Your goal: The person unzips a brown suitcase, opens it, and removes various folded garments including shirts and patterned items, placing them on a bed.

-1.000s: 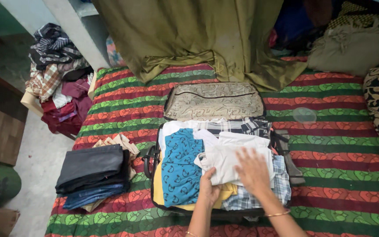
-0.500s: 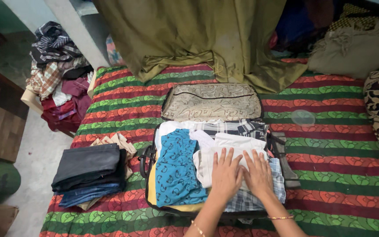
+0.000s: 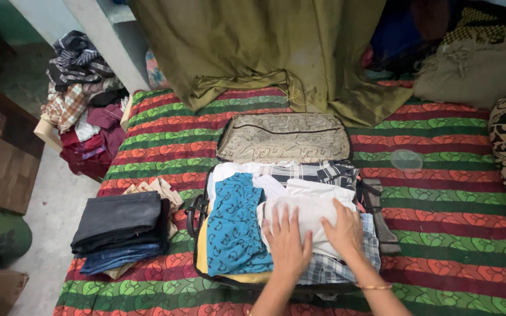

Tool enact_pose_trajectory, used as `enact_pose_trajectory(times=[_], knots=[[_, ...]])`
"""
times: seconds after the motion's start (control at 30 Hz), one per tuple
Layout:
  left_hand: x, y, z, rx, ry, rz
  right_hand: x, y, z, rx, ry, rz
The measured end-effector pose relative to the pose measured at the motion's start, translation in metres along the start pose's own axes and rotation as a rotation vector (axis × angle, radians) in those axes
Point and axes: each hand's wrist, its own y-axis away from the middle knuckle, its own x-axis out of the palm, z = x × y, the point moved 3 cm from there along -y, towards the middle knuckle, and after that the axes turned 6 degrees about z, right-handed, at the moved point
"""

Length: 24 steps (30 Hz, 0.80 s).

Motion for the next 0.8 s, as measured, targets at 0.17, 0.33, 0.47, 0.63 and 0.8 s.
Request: enact_pose_trajectory(times=[0.17,0.33,0.47,0.63,0.8], knots=[[0.065,0.063,0.008,-0.559,0.963,0.364,0.006,-0.039,-0.015,0.106,-0.512,0.127],[0.118,0.074,0.016,-1.017,1.937,0.636,-0.008,-0.03,0.005,0.252,-1.238,0.403],[0.103,0.051,0.012,-0.926,2.161,0.571,-0.017,-0.009,0.019,0.173,-1.432,0.397],[0.072,0.022,0.013,-0.979,2.483,0.027,-0.018,0.015,0.003,0.176,-1.372,0.348],[0.057,0.011,0.017,-1.103,2.422,-0.01,-0.035,0.049,-0.004,0.146,-1.472,0.295]])
